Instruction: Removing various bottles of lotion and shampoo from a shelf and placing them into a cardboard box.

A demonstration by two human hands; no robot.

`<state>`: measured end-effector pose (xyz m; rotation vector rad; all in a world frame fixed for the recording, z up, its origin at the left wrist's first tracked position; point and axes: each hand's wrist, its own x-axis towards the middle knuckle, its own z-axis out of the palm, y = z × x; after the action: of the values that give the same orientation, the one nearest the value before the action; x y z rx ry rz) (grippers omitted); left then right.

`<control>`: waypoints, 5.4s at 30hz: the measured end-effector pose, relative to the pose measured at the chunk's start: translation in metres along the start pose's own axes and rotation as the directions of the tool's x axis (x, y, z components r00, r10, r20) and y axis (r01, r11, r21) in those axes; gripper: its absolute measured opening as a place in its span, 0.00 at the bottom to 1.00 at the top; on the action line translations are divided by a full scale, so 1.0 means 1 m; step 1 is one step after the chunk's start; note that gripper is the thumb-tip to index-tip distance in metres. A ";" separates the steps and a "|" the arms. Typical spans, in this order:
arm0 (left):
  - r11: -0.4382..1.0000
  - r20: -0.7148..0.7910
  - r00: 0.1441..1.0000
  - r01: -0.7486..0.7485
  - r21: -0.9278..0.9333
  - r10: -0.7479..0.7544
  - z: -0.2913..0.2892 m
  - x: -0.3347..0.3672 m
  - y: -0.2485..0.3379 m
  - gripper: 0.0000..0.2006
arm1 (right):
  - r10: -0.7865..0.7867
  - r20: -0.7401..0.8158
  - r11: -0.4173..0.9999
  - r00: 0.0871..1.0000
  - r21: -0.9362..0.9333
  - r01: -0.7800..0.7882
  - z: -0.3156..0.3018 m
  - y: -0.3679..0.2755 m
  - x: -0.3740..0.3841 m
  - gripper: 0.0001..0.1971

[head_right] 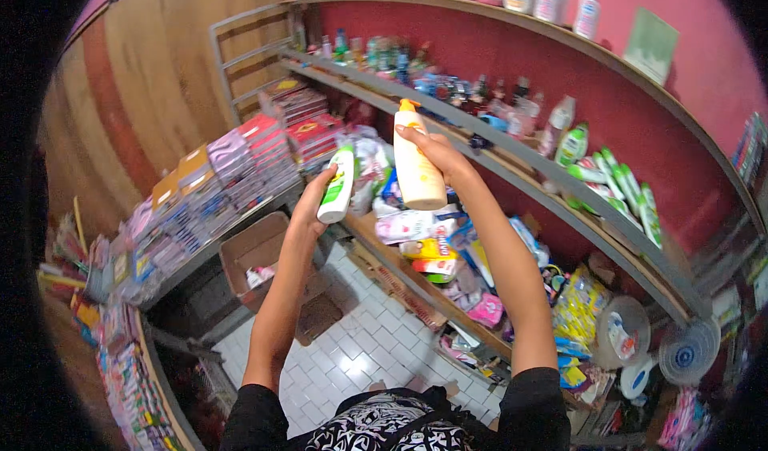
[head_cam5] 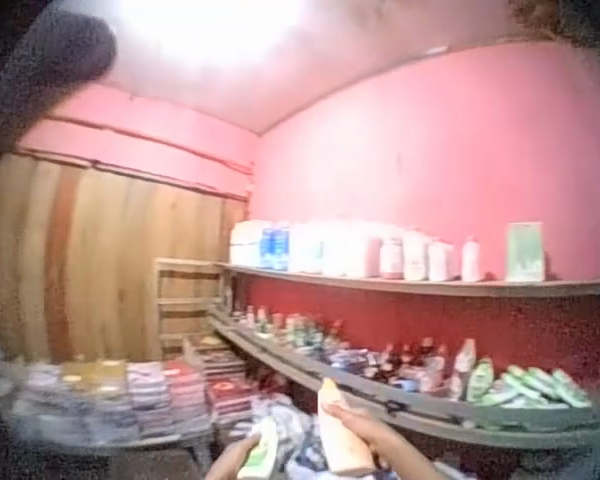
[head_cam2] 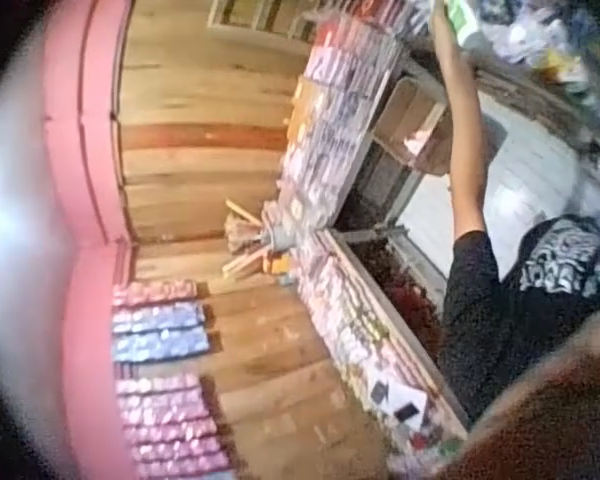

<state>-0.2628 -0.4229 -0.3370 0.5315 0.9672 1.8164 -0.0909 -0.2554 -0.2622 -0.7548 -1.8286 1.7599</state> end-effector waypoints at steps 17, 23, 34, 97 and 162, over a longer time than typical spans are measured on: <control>0.989 -0.475 0.880 -0.090 -0.117 0.024 -0.258 -0.051 0.002 0.16 | 0.292 0.384 0.954 0.876 -0.046 -0.298 0.253 0.121 0.120 0.26; 0.972 -0.533 0.846 -0.107 -0.208 -0.021 -0.344 -0.039 -0.013 0.16 | 0.356 0.513 0.924 0.781 -0.072 -0.374 0.307 0.168 0.180 0.29; 0.968 -0.743 0.657 -0.079 -0.239 -0.130 -0.514 -0.042 -0.060 0.16 | 0.587 0.661 0.756 0.468 -0.239 -0.609 0.403 0.308 0.273 0.23; 0.940 -0.862 0.444 -0.111 -0.322 -0.242 -0.660 0.027 -0.209 0.20 | 0.196 0.586 0.441 0.786 -0.769 0.463 0.561 0.661 0.275 0.40; 0.965 -0.752 0.626 0.001 -0.263 -0.206 -0.696 0.079 -0.222 0.18 | 0.529 0.700 0.848 0.480 -0.418 -0.324 0.539 0.573 0.303 0.20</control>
<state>-0.6700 -0.5701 -0.9302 -0.5381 1.2724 2.0366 -0.6484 -0.4304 -0.8698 -0.5610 -2.6493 2.5409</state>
